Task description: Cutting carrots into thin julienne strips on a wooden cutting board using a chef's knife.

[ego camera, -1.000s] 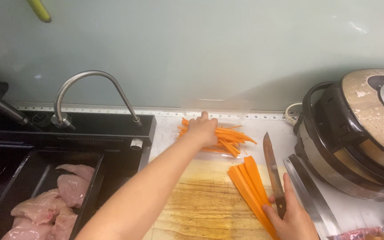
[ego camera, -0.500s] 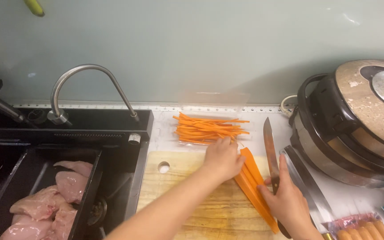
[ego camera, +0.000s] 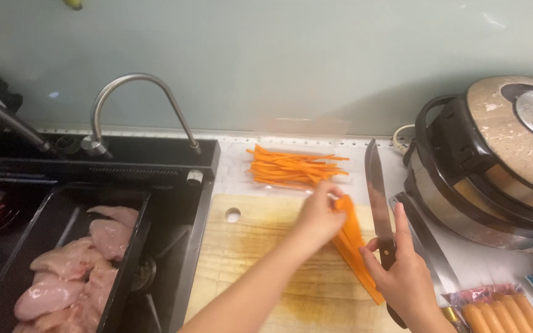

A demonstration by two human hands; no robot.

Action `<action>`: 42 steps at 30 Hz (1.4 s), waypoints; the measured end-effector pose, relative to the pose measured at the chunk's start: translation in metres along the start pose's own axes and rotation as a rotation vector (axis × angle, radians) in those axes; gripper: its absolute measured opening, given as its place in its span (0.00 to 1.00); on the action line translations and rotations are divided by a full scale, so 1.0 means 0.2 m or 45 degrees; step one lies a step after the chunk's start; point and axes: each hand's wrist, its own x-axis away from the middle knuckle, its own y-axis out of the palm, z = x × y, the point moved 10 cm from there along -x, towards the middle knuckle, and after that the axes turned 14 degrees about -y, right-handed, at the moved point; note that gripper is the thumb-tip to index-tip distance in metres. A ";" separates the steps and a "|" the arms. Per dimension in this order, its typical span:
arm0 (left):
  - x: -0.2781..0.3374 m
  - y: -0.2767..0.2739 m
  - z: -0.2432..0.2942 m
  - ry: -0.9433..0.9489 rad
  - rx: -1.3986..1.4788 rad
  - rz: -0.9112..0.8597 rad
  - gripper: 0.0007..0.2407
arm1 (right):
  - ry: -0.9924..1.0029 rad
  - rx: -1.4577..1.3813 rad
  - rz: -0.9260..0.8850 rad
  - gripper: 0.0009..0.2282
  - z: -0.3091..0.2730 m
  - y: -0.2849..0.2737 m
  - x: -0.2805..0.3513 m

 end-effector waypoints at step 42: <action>0.28 -0.56 -0.27 -0.527 -0.601 0.304 0.13 | 0.010 0.482 -1.225 0.31 -0.52 0.34 0.21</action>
